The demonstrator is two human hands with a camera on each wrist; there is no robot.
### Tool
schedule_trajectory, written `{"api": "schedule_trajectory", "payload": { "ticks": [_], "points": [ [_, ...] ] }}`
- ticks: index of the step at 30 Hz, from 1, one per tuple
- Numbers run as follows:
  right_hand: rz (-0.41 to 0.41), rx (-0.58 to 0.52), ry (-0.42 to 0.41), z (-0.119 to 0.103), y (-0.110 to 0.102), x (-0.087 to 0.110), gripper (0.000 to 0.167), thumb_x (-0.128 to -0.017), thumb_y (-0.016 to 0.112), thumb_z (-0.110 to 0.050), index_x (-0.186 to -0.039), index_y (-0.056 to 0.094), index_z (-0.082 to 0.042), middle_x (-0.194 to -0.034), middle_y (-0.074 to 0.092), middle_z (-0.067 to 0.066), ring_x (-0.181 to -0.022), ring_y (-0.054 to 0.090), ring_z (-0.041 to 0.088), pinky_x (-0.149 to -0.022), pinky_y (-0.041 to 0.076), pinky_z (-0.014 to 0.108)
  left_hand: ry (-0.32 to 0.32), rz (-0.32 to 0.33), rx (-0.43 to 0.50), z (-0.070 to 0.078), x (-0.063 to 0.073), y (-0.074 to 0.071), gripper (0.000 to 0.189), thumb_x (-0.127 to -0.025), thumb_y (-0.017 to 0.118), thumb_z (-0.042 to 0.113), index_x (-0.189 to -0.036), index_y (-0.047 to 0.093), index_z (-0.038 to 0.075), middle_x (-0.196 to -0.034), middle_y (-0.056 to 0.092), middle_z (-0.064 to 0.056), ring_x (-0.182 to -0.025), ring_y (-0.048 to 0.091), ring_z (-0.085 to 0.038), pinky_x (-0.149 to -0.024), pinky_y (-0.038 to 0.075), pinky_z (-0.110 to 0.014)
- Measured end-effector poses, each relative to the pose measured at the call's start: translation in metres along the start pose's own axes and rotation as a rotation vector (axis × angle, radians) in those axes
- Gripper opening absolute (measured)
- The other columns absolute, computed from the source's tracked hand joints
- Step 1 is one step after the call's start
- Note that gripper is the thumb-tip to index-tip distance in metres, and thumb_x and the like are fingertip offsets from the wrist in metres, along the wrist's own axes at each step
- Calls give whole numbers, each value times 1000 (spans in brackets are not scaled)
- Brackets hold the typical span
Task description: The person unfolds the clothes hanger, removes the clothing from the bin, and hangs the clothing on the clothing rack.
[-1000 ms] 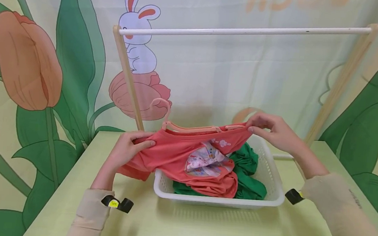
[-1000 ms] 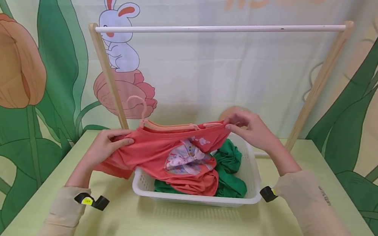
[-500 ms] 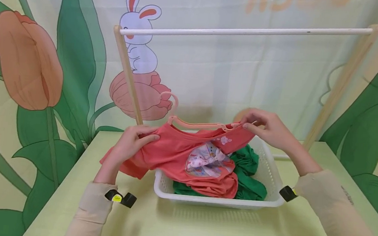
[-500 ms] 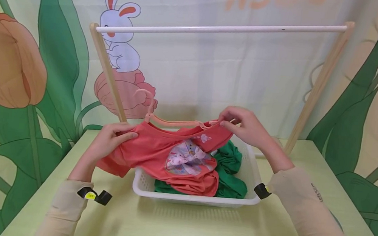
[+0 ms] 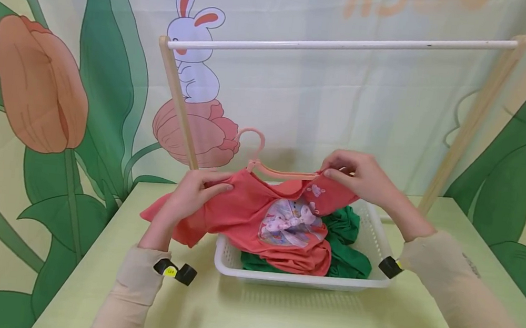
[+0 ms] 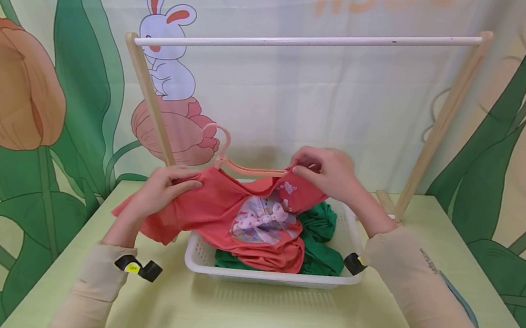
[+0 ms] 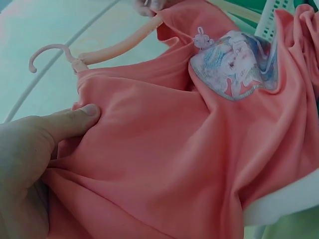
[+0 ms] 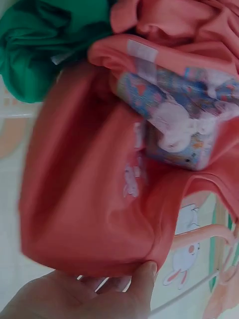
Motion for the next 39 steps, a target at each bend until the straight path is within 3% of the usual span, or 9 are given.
{"api": "schedule_trajectory", "payload": {
  "ticks": [6,12,15,18,25,32,36,39],
  "points": [
    [7,33,-86,-11,7,-5,7,-92,70,-16,-99,70,-19,-92,72,-3,-82,66,6,-68,55,21,57,-6,-28,10,-6,4,34,-93,69,19,-126,69,19,-101,68,-3,-89,61,-18,-72,56,-24],
    [12,124,-182,-15,9,-4,31,-87,76,-14,-117,68,-15,-100,77,-1,-88,72,11,-76,59,26,54,7,-38,15,-7,1,34,-92,70,20,-126,69,21,-104,68,-2,-90,62,-18,-75,59,-29],
    [-10,68,-120,-11,4,1,42,-87,76,-15,-127,63,-17,-111,75,0,-101,71,13,-87,57,27,32,13,-20,14,-6,-2,35,-92,70,21,-128,68,21,-108,69,-3,-94,63,-19,-78,60,-33],
    [-10,46,-47,-5,-1,5,40,-89,74,-18,-128,63,-18,-117,72,-1,-106,69,12,-91,55,22,17,26,0,11,-4,-5,36,-92,69,20,-128,68,20,-112,69,-6,-97,64,-22,-79,61,-35],
    [100,38,-25,2,-5,10,16,-90,73,-17,-105,74,-20,-100,74,-2,-85,66,5,-74,54,16,17,37,20,6,-2,-8,36,-92,70,19,-128,68,19,-112,69,-7,-97,65,-22,-78,61,-31],
    [247,59,12,-11,-2,5,11,-91,71,-17,-101,75,-15,-94,75,2,-80,61,-1,-71,52,13,50,23,31,9,-7,0,34,-91,71,17,-125,70,17,-105,69,-5,-92,62,-19,-74,57,-22],
    [211,88,14,-20,3,0,10,-93,70,-18,-100,75,-14,-93,74,2,-80,63,7,-70,53,15,95,40,4,14,-10,2,33,-91,70,18,-124,71,18,-99,68,-4,-87,61,-18,-71,57,-22],
    [177,123,21,-20,5,-1,11,-94,68,-19,-100,74,-13,-92,74,3,-80,63,12,-70,53,19,93,69,-14,15,-9,0,33,-91,71,19,-124,71,19,-97,67,-3,-85,61,-18,-71,57,-25]
  ]
}}
Point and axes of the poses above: each hand's wrist, its own x-axis away from the middle knuckle, its own y-axis out of the palm, z = x × y, the point moved 1 cm from there along -x, towards the middle knuckle
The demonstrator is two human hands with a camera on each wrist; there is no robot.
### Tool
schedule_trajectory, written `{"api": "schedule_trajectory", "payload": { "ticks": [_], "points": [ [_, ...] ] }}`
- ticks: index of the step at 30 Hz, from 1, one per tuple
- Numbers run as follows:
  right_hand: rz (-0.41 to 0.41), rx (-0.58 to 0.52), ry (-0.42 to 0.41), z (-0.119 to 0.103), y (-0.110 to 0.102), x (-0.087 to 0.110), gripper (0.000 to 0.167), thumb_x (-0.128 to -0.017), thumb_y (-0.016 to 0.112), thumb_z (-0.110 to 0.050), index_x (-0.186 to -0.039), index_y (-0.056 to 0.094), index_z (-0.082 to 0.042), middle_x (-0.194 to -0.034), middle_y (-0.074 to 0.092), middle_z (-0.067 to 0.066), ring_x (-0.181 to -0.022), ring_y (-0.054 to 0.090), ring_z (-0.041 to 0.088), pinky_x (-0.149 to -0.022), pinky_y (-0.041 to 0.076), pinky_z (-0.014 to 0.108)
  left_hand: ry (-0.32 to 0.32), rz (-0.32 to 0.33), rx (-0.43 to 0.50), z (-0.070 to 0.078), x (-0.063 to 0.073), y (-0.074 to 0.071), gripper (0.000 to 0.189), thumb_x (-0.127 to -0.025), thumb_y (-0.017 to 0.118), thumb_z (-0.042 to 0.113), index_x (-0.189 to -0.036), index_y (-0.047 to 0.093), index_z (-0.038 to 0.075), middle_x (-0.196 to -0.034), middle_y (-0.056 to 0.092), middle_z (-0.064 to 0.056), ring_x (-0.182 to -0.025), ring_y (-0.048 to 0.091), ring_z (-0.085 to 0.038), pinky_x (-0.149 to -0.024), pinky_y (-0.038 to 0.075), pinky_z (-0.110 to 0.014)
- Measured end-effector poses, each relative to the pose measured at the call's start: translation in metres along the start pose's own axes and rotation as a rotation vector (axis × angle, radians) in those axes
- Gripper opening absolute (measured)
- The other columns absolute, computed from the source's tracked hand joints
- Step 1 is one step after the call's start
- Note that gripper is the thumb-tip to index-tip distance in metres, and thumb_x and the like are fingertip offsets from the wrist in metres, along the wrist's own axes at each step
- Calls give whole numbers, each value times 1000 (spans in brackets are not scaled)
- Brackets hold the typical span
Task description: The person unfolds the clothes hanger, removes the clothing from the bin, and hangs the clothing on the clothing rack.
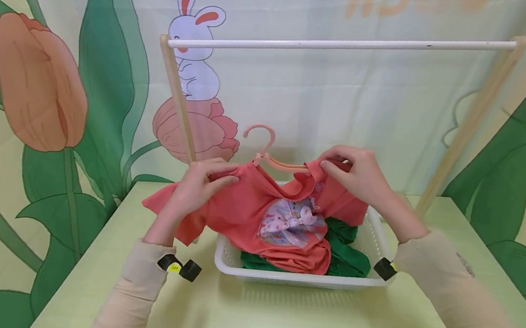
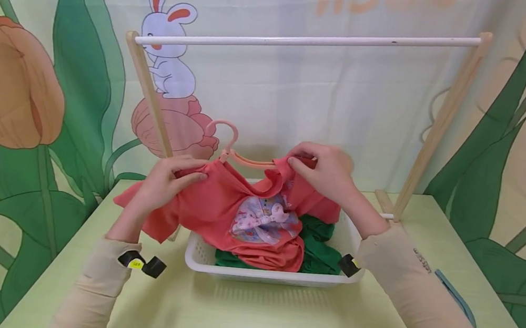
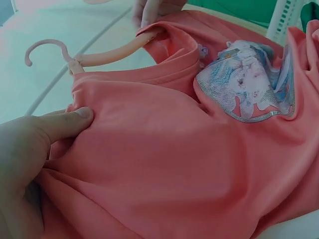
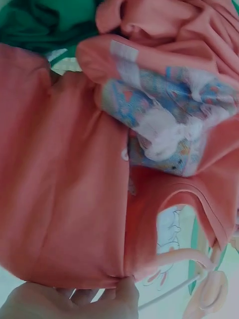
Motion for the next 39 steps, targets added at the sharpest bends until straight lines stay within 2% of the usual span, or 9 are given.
{"api": "schedule_trajectory", "payload": {
  "ticks": [6,11,18,23,27,30,34,39],
  "points": [
    [-16,79,4,10,-5,7,16,-91,72,-20,-105,74,-13,-98,75,3,-84,65,15,-74,54,28,-54,31,39,-3,3,-7,35,-92,70,18,-127,69,19,-106,69,-6,-92,65,-21,-77,61,-34],
    [-8,91,-59,6,-5,7,27,-87,77,-23,-113,72,-16,-107,74,0,-94,67,15,-79,57,32,-35,23,28,0,1,-5,35,-92,70,20,-127,69,20,-104,69,-5,-92,63,-20,-76,61,-33],
    [63,75,-128,2,4,7,20,-84,79,-14,-102,73,-11,-97,74,3,-86,68,17,-77,57,32,-7,35,0,8,-5,2,34,-91,70,17,-125,70,17,-102,69,-6,-92,62,-19,-77,60,-31],
    [32,114,-155,5,7,9,19,-85,78,-14,-102,73,-9,-98,74,7,-92,66,23,-83,54,43,-10,21,-7,9,-5,7,34,-91,70,16,-125,70,18,-101,69,-4,-91,62,-18,-78,60,-31],
    [18,113,-143,8,7,11,17,-86,76,-14,-102,72,-8,-100,73,8,-96,65,26,-87,52,45,-10,4,-3,7,-6,9,34,-90,71,16,-124,70,16,-107,71,-5,-94,66,-19,-81,61,-34],
    [20,110,-109,9,5,13,16,-89,74,-15,-103,71,-9,-100,73,8,-96,65,26,-87,52,46,4,12,-24,8,-8,4,34,-89,73,19,-124,70,16,-111,72,-5,-98,67,-20,-82,61,-36],
    [35,107,-68,10,-3,15,14,-91,71,-16,-104,70,-10,-98,73,7,-92,66,24,-83,54,44,18,69,-79,8,-9,-11,35,-89,74,22,-123,70,17,-116,72,-3,-103,66,-20,-86,60,-40],
    [65,125,-26,7,-16,13,17,-92,70,-18,-107,69,-10,-97,74,8,-86,66,23,-73,54,38,-26,116,-76,4,-6,-29,27,-90,73,24,-116,73,16,-113,72,-2,-101,66,-19,-89,59,-43]
  ]
}}
Point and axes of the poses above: each hand's wrist, its own x-axis away from the middle knuckle, its own y-axis out of the palm, z = x × y, the point moved 1 cm from there along -x, towards the middle knuckle
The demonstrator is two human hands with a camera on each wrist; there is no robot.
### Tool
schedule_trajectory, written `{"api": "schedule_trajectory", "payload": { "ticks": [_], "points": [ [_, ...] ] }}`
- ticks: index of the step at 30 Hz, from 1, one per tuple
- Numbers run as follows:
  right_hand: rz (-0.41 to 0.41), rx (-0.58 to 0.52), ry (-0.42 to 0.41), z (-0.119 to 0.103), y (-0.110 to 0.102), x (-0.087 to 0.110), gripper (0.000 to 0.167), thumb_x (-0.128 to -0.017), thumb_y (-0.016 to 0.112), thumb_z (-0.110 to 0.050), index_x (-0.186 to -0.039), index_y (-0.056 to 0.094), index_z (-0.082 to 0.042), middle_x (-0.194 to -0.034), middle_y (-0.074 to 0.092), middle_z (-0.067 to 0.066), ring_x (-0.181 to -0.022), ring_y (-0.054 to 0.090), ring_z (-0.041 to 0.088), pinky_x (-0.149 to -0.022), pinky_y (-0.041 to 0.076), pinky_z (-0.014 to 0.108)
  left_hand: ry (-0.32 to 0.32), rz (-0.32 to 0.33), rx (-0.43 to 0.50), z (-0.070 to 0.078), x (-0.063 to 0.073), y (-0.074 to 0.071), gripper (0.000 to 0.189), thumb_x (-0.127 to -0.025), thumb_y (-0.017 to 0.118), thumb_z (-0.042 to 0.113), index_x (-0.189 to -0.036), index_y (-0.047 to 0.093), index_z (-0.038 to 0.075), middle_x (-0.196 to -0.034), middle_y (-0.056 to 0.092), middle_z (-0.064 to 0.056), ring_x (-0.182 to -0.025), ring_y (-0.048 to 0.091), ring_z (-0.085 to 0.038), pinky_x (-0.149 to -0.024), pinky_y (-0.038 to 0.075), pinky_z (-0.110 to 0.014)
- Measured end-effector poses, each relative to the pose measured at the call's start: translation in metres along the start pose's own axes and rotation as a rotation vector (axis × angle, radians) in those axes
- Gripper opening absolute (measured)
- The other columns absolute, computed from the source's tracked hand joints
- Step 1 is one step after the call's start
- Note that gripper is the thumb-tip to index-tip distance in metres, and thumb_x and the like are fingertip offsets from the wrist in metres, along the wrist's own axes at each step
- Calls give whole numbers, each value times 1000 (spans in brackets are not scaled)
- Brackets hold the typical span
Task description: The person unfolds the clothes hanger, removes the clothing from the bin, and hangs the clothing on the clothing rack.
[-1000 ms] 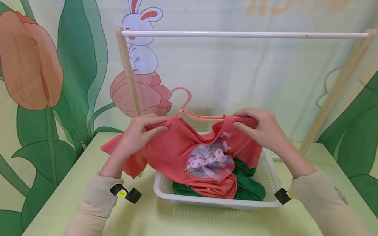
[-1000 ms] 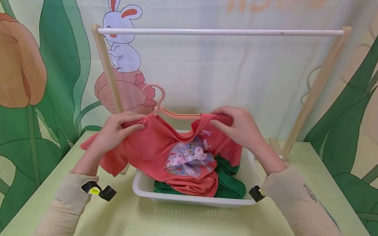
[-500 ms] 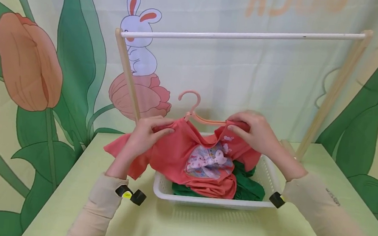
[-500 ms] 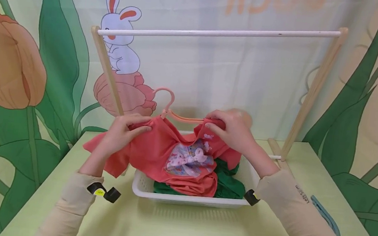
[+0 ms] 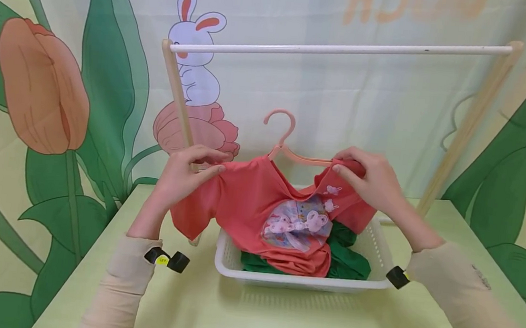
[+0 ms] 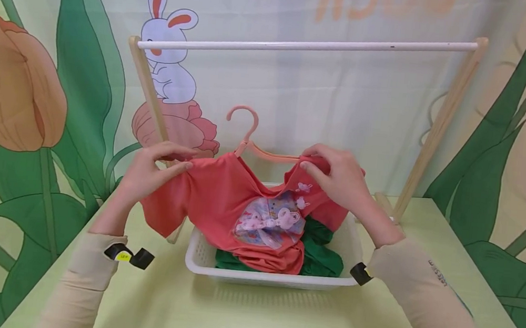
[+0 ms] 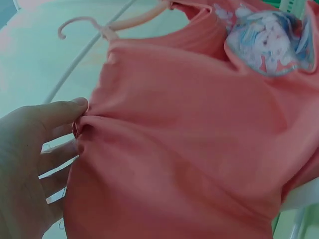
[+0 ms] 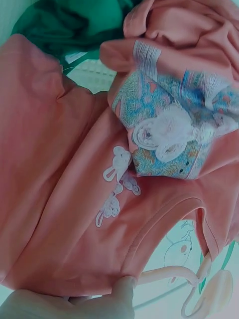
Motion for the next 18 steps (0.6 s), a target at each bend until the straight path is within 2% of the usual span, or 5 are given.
{"api": "schedule_trajectory", "payload": {
  "ticks": [1,5,8,12,18],
  "points": [
    [6,3,14,-1,-3,0,19,-92,70,-18,-108,69,-10,-98,74,9,-85,66,24,-72,55,38,-12,0,6,-2,1,-2,25,-91,72,25,-114,74,17,-111,72,-2,-101,66,-18,-88,59,-43],
    [38,14,59,-3,-13,-3,22,-90,71,-18,-110,69,-9,-99,74,12,-87,66,28,-83,48,41,-34,13,11,-5,2,-8,18,-91,72,22,-107,76,15,-103,72,-4,-93,66,-18,-81,60,-38],
    [61,23,45,-4,-20,-5,22,-89,72,-16,-110,69,-8,-98,74,13,-87,66,30,-88,40,46,-26,51,3,-6,2,-10,15,-91,72,21,-104,77,14,-99,73,-5,-88,66,-15,-76,57,-25],
    [78,31,12,-3,-28,-7,22,-89,72,-13,-110,68,-6,-97,73,15,-88,66,32,-89,38,46,-17,88,34,-6,1,-14,16,-92,70,21,-105,77,14,-101,74,-5,-88,65,-14,-76,54,-17],
    [105,39,24,-1,-44,-5,27,-87,74,-11,-112,67,-4,-101,72,18,-91,64,32,-87,37,42,-72,15,50,-11,5,-20,26,-93,69,27,-117,72,16,-109,72,-7,-92,66,-20,-77,56,-24]
  ]
}}
Point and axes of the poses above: each hand's wrist, its own x-axis away from the middle knuckle, its own y-axis out of the palm, z = x × y, the point moved 1 cm from there along -x, towards the middle knuckle
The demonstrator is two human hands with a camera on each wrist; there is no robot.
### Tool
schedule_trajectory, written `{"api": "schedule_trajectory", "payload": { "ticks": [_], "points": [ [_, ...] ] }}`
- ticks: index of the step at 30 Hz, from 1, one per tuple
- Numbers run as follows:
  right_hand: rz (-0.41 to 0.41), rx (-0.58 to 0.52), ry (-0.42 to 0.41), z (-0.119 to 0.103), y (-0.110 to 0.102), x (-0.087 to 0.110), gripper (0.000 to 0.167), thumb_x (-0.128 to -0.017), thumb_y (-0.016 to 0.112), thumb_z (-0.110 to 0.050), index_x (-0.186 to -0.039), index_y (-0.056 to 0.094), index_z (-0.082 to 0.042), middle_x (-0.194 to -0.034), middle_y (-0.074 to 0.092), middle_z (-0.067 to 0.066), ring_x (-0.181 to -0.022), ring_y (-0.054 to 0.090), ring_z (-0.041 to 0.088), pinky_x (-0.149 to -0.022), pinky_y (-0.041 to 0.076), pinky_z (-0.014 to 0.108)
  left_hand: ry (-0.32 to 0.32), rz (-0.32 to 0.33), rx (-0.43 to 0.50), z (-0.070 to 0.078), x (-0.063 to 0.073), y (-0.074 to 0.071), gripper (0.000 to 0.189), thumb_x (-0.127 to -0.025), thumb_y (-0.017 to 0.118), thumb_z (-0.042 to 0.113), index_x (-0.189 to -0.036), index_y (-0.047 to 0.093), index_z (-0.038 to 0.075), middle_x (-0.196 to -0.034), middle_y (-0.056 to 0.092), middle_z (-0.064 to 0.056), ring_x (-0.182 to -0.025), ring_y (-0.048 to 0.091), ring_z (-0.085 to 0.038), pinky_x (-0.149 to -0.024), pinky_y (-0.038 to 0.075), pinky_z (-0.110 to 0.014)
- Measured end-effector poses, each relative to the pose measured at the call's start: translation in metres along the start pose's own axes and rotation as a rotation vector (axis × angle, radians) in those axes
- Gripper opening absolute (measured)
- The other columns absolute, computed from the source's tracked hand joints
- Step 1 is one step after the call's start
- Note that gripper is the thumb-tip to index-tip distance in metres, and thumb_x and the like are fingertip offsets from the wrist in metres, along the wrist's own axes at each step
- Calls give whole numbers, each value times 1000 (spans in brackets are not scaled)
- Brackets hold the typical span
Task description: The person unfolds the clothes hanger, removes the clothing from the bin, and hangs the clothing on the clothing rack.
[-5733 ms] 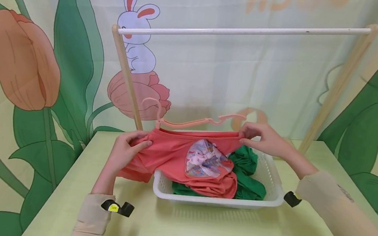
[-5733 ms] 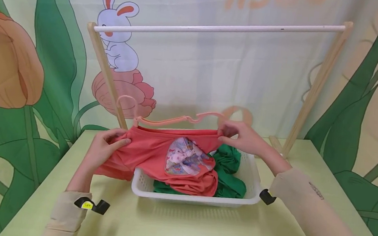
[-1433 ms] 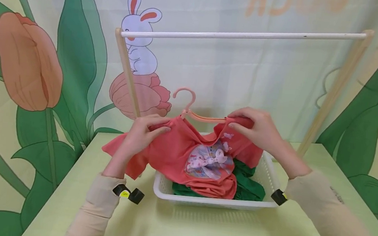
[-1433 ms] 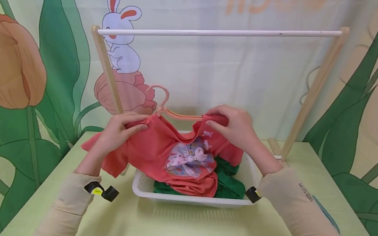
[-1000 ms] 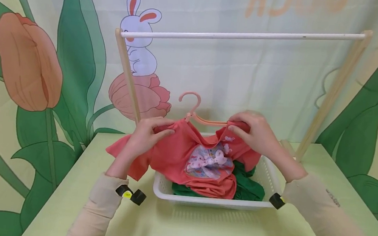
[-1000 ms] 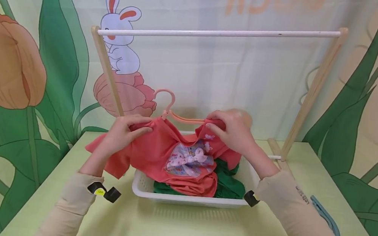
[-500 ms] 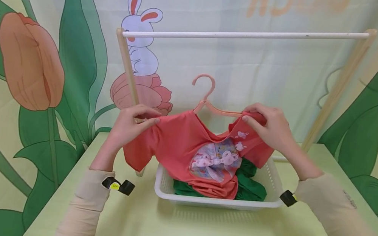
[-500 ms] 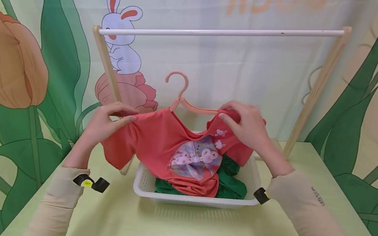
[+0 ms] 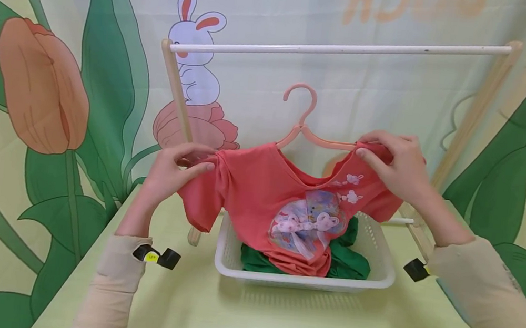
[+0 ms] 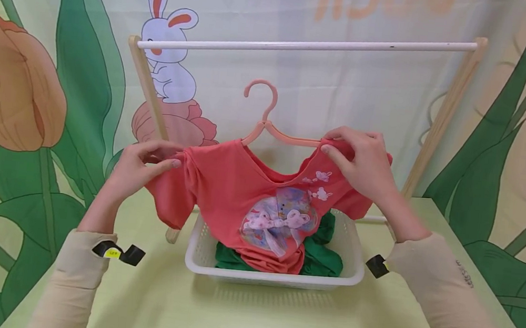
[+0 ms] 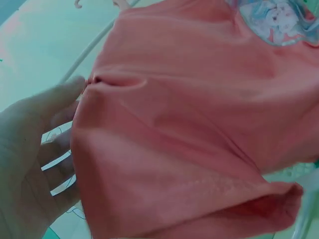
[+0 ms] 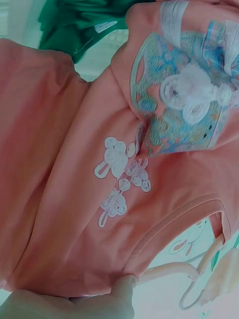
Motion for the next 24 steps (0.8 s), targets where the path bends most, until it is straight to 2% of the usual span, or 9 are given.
{"api": "schedule_trajectory", "payload": {
  "ticks": [4,7,10,13,15,17,21,24],
  "points": [
    [-8,-4,48,1,-10,3,29,-88,73,-13,-114,67,-5,-104,70,17,-94,63,30,-86,41,39,-31,5,-14,-4,5,-4,26,-94,68,26,-116,72,13,-110,71,-9,-92,66,-24,-72,56,-21],
    [-13,0,75,1,-16,5,30,-89,73,-18,-117,67,-8,-107,70,15,-97,61,28,-81,45,24,-41,44,-34,-9,7,-8,24,-95,66,25,-115,73,13,-109,71,-9,-92,63,-22,-71,55,-17],
    [-6,-19,85,4,-21,7,31,-89,72,-18,-119,67,-9,-107,70,16,-95,61,25,-72,43,6,-65,82,-33,-15,9,-11,24,-95,66,26,-115,73,14,-107,71,-9,-91,62,-20,-70,55,-17],
    [13,-53,99,7,-26,8,31,-89,72,-18,-119,67,-9,-106,70,14,-88,62,12,-68,44,2,-100,117,-7,-20,13,-15,25,-95,66,29,-116,73,15,-103,70,-10,-88,63,-21,-66,56,-18],
    [29,-62,112,9,-28,8,31,-90,72,-20,-119,67,-9,-104,70,8,-84,61,2,-67,46,2,-113,141,10,-22,14,-17,27,-95,66,30,-116,73,15,-101,69,-10,-86,64,-21,-65,57,-19],
    [49,-62,118,11,-31,8,31,-91,71,-21,-118,67,-9,-100,68,-5,-82,58,-5,-67,47,3,-123,163,17,-24,15,-19,27,-95,66,31,-116,73,15,-100,69,-10,-83,64,-19,-64,57,-19],
    [96,-49,107,14,-37,8,29,-91,70,-22,-117,68,-9,-93,58,-28,-80,57,-7,-66,46,2,-153,193,28,-29,17,-22,28,-95,66,30,-117,73,14,-96,67,-6,-80,63,-14,-64,57,-19],
    [128,-40,120,15,-42,8,29,-90,71,-23,-117,69,-10,-91,56,-32,-83,56,-6,-67,45,1,-182,207,47,-34,18,-22,29,-95,66,31,-117,73,14,-94,65,-3,-78,64,-12,-63,58,-19]
  ]
}}
Point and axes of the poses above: each hand's wrist, its own x-axis away from the middle knuckle, its own y-axis out of the palm, z = x × y, the point moved 1 cm from there along -x, towards the middle knuckle
